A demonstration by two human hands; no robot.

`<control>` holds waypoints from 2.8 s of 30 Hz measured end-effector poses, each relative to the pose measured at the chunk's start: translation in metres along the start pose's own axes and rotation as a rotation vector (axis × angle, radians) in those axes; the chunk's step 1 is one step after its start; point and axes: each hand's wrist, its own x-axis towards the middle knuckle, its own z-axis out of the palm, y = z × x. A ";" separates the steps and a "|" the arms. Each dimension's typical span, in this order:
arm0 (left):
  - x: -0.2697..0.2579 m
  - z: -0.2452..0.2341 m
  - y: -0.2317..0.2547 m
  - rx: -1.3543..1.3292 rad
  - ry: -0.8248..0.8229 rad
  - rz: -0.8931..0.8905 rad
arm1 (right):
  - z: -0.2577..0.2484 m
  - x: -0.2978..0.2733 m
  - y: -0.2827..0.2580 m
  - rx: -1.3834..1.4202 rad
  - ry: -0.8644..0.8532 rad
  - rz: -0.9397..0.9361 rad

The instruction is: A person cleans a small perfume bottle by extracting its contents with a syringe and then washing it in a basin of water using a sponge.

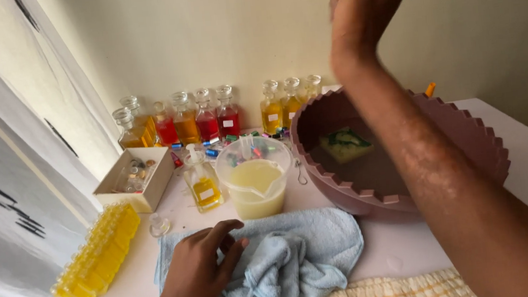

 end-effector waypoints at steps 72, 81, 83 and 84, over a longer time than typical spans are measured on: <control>0.209 -0.113 0.085 0.272 -0.408 -0.297 | -0.066 -0.020 -0.113 -0.229 -1.016 0.894; 0.191 -0.127 0.092 0.102 -0.267 -0.415 | -0.077 -0.015 -0.108 -0.318 -1.006 0.833; 0.188 -0.124 0.093 0.099 -0.316 -0.402 | -0.080 -0.015 -0.107 -0.331 -1.015 0.828; 0.190 -0.122 0.091 0.097 -0.322 -0.401 | -0.084 -0.013 -0.108 -0.336 -1.015 0.834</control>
